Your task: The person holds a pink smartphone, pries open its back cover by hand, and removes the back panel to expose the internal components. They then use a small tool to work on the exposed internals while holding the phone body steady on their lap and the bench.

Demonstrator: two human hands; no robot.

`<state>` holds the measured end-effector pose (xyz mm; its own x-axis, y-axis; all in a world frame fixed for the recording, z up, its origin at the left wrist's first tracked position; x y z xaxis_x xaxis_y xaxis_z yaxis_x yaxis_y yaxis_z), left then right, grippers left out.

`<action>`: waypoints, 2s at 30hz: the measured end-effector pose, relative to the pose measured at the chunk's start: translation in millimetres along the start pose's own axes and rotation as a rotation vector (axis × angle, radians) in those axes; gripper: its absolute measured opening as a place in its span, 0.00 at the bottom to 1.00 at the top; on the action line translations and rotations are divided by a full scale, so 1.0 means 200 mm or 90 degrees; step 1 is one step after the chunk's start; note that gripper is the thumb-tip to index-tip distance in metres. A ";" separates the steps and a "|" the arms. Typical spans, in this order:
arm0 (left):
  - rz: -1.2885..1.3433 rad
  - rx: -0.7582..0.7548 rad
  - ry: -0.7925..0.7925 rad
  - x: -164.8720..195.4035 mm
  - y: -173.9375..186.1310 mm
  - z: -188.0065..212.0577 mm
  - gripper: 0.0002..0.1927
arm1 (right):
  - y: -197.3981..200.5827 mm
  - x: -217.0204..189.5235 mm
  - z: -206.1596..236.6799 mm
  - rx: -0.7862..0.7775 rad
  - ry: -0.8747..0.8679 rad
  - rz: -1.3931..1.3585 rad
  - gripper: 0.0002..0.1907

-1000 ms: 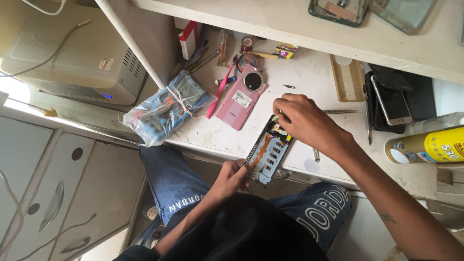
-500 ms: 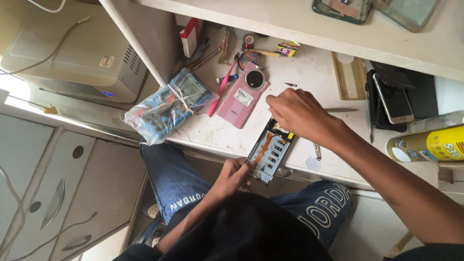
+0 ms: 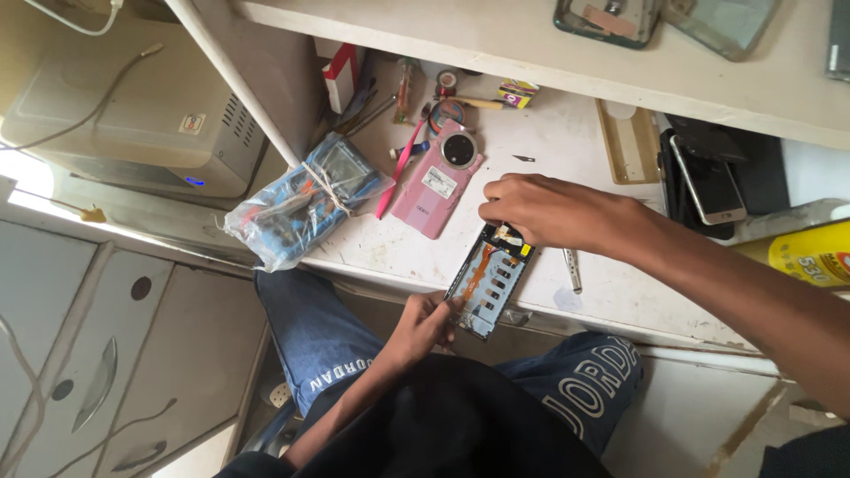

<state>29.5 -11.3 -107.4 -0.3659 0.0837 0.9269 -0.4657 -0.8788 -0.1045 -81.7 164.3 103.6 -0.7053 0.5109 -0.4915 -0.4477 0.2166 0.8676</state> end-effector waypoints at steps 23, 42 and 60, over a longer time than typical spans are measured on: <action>0.002 0.000 0.030 0.02 0.00 0.00 0.22 | -0.04 0.05 0.00 0.086 -0.143 -0.076 0.10; 0.005 0.048 0.049 0.00 -0.01 -0.02 0.19 | -0.06 0.06 0.07 0.216 -0.132 -0.011 0.09; -0.012 0.023 0.043 -0.02 0.00 -0.03 0.25 | -0.08 0.05 0.04 0.178 -0.275 -0.128 0.08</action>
<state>27.1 -8.8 -113.0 -0.4109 0.1311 0.9022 -0.4447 -0.8927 -0.0728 -77.2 173.2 84.8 -0.3055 0.7186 -0.6247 -0.3452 0.5278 0.7761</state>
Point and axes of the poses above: each hand's wrist, its own z-axis away from the middle knuckle, its own y-axis out of the back of the hand, x = y × z, the point moved 3 cm from there along -z, towards the middle knuckle, and after that the axes turned 10 degrees about -z, right-handed, at the moved point
